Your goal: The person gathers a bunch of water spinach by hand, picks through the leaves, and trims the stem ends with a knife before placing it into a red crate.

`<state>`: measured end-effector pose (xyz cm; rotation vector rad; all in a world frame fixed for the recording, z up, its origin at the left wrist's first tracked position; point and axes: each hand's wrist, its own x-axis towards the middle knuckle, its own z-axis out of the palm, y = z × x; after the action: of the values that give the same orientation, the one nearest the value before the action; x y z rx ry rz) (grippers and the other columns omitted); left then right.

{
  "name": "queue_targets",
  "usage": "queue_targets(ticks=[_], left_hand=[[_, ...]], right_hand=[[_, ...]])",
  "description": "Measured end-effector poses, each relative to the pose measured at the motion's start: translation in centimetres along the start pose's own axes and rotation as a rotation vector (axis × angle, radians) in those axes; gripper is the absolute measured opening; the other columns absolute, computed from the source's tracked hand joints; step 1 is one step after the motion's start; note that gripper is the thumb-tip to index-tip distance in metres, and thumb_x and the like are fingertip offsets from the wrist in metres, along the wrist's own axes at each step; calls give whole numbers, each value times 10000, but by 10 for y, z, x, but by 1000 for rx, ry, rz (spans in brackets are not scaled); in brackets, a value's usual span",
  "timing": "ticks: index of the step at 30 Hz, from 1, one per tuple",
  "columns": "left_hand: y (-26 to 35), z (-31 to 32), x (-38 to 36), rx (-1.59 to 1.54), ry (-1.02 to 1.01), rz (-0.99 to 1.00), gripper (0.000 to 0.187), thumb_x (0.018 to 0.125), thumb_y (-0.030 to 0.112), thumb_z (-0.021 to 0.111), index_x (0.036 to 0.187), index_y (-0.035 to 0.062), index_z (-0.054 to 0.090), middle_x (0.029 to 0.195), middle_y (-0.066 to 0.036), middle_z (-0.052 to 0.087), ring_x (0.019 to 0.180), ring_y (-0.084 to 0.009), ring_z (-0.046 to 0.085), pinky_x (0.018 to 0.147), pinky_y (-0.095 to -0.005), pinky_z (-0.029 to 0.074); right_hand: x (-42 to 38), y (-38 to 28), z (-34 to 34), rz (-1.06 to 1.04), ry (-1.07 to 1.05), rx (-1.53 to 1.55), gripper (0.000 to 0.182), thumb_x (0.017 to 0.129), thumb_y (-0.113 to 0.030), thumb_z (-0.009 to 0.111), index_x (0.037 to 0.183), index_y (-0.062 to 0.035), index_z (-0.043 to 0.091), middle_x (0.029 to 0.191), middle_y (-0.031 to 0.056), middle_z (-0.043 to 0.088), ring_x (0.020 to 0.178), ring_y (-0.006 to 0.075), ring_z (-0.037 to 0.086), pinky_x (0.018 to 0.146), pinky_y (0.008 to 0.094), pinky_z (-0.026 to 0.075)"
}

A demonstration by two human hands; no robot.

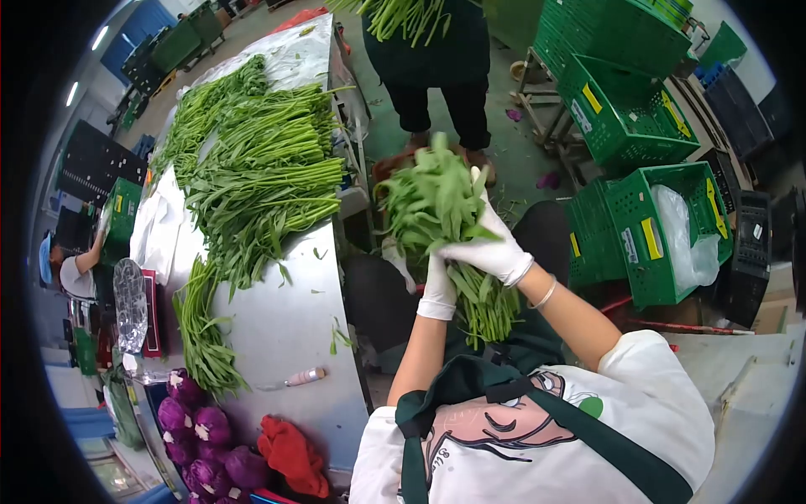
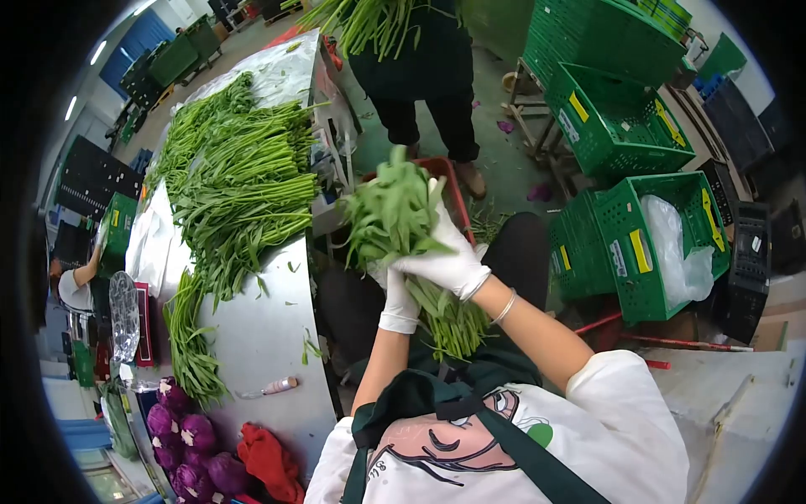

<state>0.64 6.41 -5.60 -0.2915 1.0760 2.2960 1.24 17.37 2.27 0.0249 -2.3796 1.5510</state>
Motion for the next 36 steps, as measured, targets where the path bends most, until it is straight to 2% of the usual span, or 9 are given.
queue_targets(ticks=[1,5,10,12,14,19,23,30,36], left_hand=[[5,4,0,-59,-67,25,688,835,596,443,1302,98,357,1278,-75,435,1151,-231,446,957,-384,393],[8,7,-8,-108,-306,128,738,807,596,498,1319,90,333,1266,-65,440,1144,-200,440,965,-357,376],[9,15,-5,215,-265,34,561,758,161,678,1239,35,419,1157,-71,514,1025,-172,519,882,-315,424],[13,24,-9,60,-285,10,445,787,90,608,1196,11,450,1106,-86,547,1007,-190,548,861,-342,463],[14,20,-5,121,-266,-2,447,786,105,613,1195,14,456,1099,-85,555,970,-191,567,836,-342,478],[15,31,-4,164,-266,26,455,778,102,622,1193,11,461,1068,-76,573,934,-180,576,815,-324,474],[0,48,-7,382,-320,67,407,754,106,662,1115,-1,508,1039,-57,577,905,-148,563,796,-284,454],[-12,52,0,603,-355,161,566,725,182,707,1179,-15,435,1104,-81,542,1013,-166,517,877,-307,415],[31,46,-14,603,-492,123,607,696,169,744,1195,-6,447,1161,-102,518,1029,-171,510,890,-312,417]], right_hand=[[-5,7,6,56,25,414,1025,716,-155,724,1391,24,-26,1343,194,335,1251,236,344,1039,326,276],[-6,14,-3,155,43,192,903,722,-124,716,1394,-34,120,1303,179,375,1225,235,355,1013,331,305],[12,2,-34,176,-366,221,592,723,-217,725,1210,-7,460,1204,129,470,1126,204,436,965,309,351],[30,-16,-72,419,-616,322,655,718,-235,739,1246,-15,420,1200,111,496,1075,170,477,919,293,398],[34,-14,-93,286,-561,205,743,709,-244,751,1298,-22,356,1201,100,512,1048,147,501,894,276,421],[9,33,-83,349,-364,286,1092,749,-269,725,1402,-90,-131,1363,136,314,1230,194,337,1006,311,304],[15,24,-75,432,-298,654,1032,764,-182,705,1408,-102,-96,1348,108,326,1216,180,342,1013,311,302],[7,9,-52,264,-1,763,769,695,10,698,1338,-70,285,1200,63,496,1083,160,489,914,310,421],[-9,0,-61,178,25,720,814,687,62,672,1366,-68,242,1243,56,465,1122,143,460,966,295,376]])
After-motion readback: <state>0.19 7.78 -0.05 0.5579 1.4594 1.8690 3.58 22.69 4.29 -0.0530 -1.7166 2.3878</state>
